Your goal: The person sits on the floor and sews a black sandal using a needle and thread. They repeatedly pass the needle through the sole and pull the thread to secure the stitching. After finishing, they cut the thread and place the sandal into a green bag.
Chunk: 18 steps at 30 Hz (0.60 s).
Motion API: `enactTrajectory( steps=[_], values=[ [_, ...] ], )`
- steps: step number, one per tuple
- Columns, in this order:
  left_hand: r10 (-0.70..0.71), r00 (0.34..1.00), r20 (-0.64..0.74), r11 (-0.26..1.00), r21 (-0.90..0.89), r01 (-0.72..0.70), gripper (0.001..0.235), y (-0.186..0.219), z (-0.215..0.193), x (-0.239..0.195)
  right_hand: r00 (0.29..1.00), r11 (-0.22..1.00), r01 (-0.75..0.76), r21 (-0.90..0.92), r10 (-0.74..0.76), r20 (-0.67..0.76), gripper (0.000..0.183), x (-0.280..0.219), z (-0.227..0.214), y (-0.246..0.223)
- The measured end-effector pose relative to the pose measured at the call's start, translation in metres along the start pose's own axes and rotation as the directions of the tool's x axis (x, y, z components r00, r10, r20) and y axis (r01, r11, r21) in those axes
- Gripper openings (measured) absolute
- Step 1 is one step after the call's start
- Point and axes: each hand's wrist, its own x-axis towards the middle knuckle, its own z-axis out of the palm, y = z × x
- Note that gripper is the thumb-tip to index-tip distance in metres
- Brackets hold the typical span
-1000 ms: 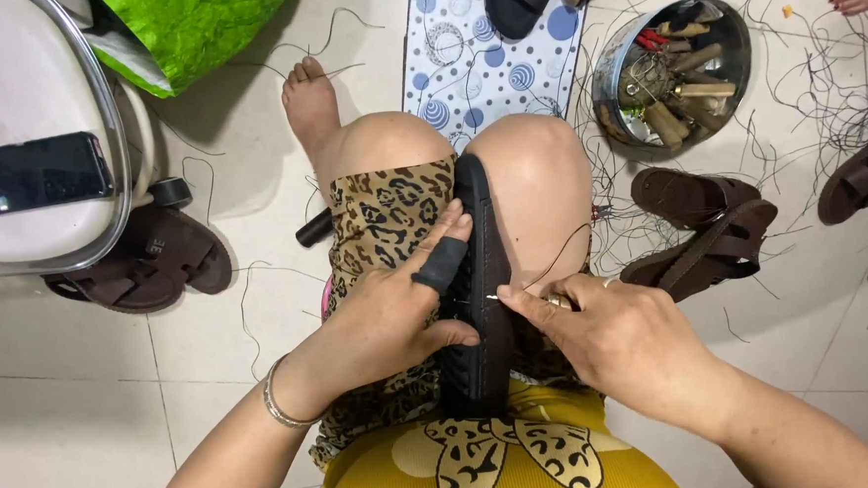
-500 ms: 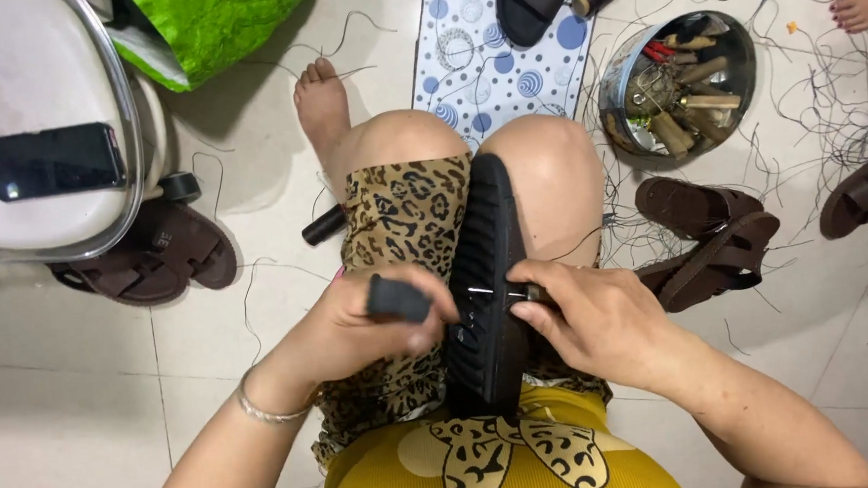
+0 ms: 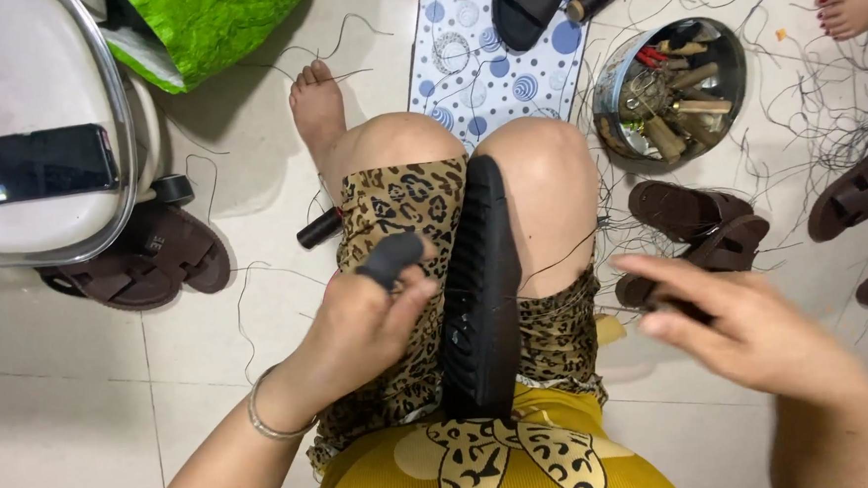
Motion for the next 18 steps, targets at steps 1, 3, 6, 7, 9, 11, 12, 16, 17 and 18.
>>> enactTrajectory(
  steps=[1,3,6,7,9,11,12,16,17,18],
  values=[
    [0.086,0.989,-0.120,0.993,0.095,-0.074,0.007,0.003,0.000,0.002,0.988,0.953,0.151,0.264,-0.139,-0.062,0.049,0.006,0.012,0.002],
    [0.174,0.961,-0.216,0.972,0.194,-0.133,0.028,0.021,0.000,0.002,0.957,0.812,0.291,0.505,-0.246,-0.156,0.042,0.013,0.043,-0.004],
    [0.374,0.919,-0.125,0.872,0.385,-0.302,0.021,0.043,0.012,0.001,0.881,0.505,0.455,0.734,-0.374,-0.288,0.014,0.030,0.063,-0.024],
    [0.443,0.889,0.119,0.779,0.440,-0.447,0.012,0.038,0.025,-0.004,0.893,0.523,0.437,0.731,-0.352,-0.282,0.003,0.031,0.060,-0.029],
    [0.477,0.802,0.360,0.662,0.453,-0.597,0.004,0.030,0.053,-0.007,0.900,0.543,0.427,0.723,-0.330,-0.283,0.009,0.032,0.059,-0.035],
    [0.456,0.875,0.160,0.591,0.681,-0.433,0.016,0.024,0.084,-0.002,0.862,0.517,0.507,0.690,-0.280,-0.423,0.009,0.035,0.062,-0.039],
    [0.460,0.873,0.162,0.589,0.681,-0.436,0.016,0.023,0.086,0.001,0.860,0.518,0.509,0.687,-0.279,-0.427,0.009,0.035,0.059,-0.042],
    [0.394,0.879,0.267,0.637,0.610,-0.471,0.013,0.029,0.072,0.010,0.869,0.409,0.493,0.768,-0.268,-0.415,0.006,0.043,0.064,-0.041],
    [0.441,0.845,0.302,0.699,0.475,-0.535,0.011,0.033,0.062,0.012,0.879,0.203,0.423,0.883,-0.330,-0.345,0.001,0.046,0.070,-0.038],
    [0.442,0.843,0.307,0.696,0.477,-0.538,0.011,0.037,0.051,0.009,0.877,0.199,0.426,0.883,-0.329,-0.349,0.001,0.050,0.075,-0.035]
  ],
)
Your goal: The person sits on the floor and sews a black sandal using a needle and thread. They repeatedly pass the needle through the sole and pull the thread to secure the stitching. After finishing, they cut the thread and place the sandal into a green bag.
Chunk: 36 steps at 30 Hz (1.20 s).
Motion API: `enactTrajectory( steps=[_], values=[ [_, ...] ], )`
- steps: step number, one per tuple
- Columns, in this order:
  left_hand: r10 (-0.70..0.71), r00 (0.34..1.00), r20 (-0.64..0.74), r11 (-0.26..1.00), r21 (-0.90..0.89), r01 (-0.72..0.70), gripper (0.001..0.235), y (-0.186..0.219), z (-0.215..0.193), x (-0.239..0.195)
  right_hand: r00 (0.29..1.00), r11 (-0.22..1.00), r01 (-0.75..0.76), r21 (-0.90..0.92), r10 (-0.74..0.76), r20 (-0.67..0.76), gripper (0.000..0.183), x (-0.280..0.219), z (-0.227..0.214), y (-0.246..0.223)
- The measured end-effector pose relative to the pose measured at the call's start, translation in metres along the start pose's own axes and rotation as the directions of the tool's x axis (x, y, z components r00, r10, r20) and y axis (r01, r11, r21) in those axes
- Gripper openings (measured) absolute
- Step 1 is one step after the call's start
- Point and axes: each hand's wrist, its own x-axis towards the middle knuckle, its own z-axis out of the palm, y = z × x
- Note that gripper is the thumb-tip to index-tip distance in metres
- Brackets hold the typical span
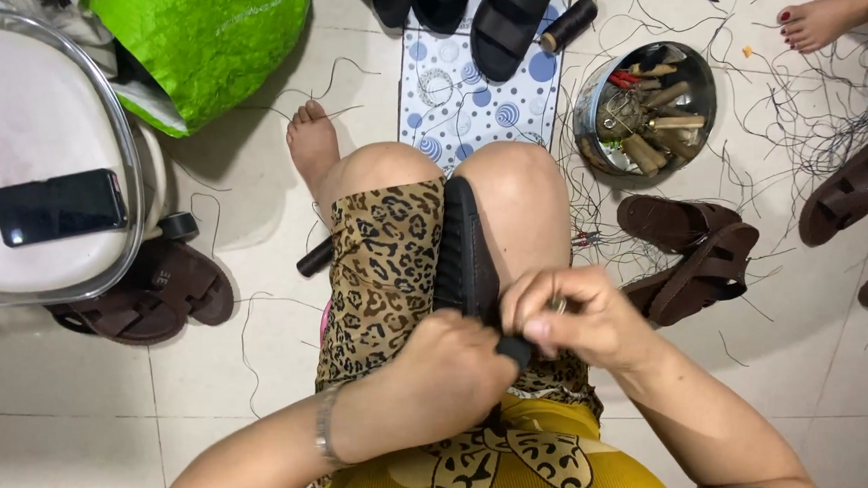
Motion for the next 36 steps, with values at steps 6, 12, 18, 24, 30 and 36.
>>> enactTrajectory(
  steps=[6,12,18,24,30,36],
  values=[
    [0.094,0.994,0.051,0.414,-0.910,0.008,0.018,-0.003,-0.064,-0.012,0.927,0.986,-0.162,0.044,0.136,0.349,0.017,0.007,0.007,-0.002],
    [-0.522,0.848,-0.091,-0.277,-0.922,-0.269,0.002,0.000,-0.025,-0.029,0.947,0.625,0.312,-0.716,-0.263,0.184,0.015,0.015,0.037,-0.003],
    [-0.558,0.811,-0.177,0.544,-0.816,0.196,0.047,-0.022,-0.007,-0.038,0.745,0.326,-0.043,-0.944,-0.620,-0.248,0.021,-0.004,-0.129,-0.015],
    [-0.430,0.592,0.682,0.320,-0.498,0.806,0.036,-0.039,-0.013,-0.064,0.502,0.536,-0.544,-0.645,-0.408,-0.763,0.061,-0.096,-0.317,0.002],
    [-0.415,0.847,0.332,0.069,-0.917,0.393,0.027,-0.039,-0.035,-0.010,0.972,0.688,-0.021,-0.725,-0.157,-0.176,0.045,-0.025,-0.005,-0.022],
    [-0.324,0.828,-0.458,0.930,-0.313,0.191,0.020,-0.064,-0.057,0.029,0.994,0.668,0.088,-0.739,-0.006,0.112,0.009,-0.018,0.020,-0.031]
  ],
)
